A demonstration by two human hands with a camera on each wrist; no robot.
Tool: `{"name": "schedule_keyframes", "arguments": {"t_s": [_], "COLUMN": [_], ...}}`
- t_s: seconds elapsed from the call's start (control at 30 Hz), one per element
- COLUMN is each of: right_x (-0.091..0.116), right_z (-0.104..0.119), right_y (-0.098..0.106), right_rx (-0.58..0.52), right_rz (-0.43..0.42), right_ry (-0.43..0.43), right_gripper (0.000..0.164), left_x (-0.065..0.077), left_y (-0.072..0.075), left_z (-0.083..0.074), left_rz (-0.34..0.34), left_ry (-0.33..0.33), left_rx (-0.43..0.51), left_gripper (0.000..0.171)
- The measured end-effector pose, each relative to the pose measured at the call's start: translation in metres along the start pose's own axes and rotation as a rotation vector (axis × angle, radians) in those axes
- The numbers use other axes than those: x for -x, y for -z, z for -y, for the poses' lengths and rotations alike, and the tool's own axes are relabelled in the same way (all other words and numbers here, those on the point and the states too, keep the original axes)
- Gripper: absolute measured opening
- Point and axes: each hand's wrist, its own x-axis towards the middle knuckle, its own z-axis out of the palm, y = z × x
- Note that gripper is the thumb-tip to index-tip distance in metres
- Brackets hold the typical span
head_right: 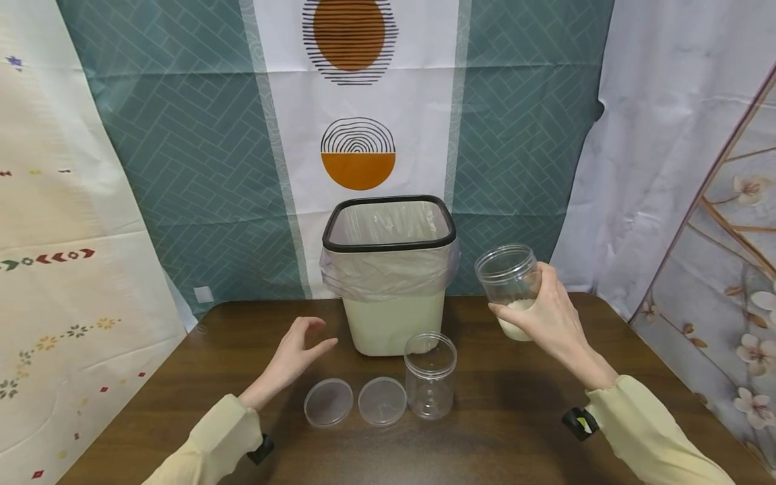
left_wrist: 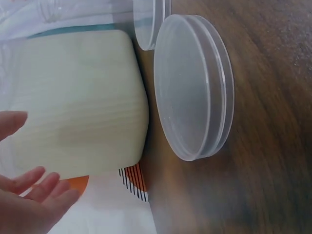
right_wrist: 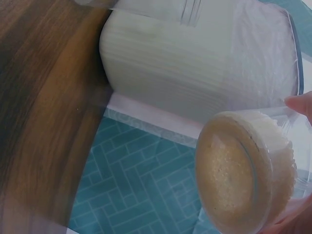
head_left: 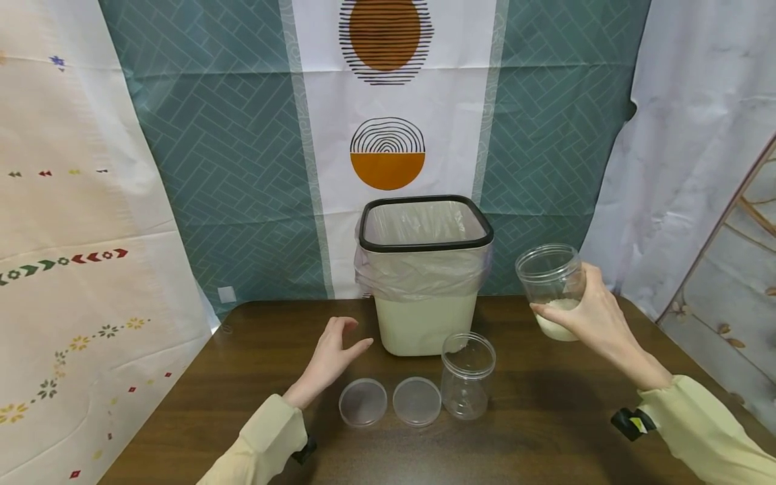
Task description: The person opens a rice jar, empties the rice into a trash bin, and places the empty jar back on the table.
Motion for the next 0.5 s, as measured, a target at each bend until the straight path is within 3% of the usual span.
{"name": "schedule_keyframes", "arguments": {"t_s": [0.1,0.5], "right_x": [-0.001,-0.005], "right_z": [0.001,0.003], "right_y": [0.000,0.002], "right_rx": [-0.003,-0.024], "right_rz": [0.000,-0.002], "right_ry": [-0.001,-0.007], "right_gripper": [0.091,0.091], "left_x": [-0.002,-0.014], "left_y": [0.002,0.014], "left_z": [0.000,-0.011], "left_rz": [-0.033,-0.084], "left_ry": [-0.015,0.043], "left_rx": [0.015,0.060], "left_gripper": [0.040,0.051]}}
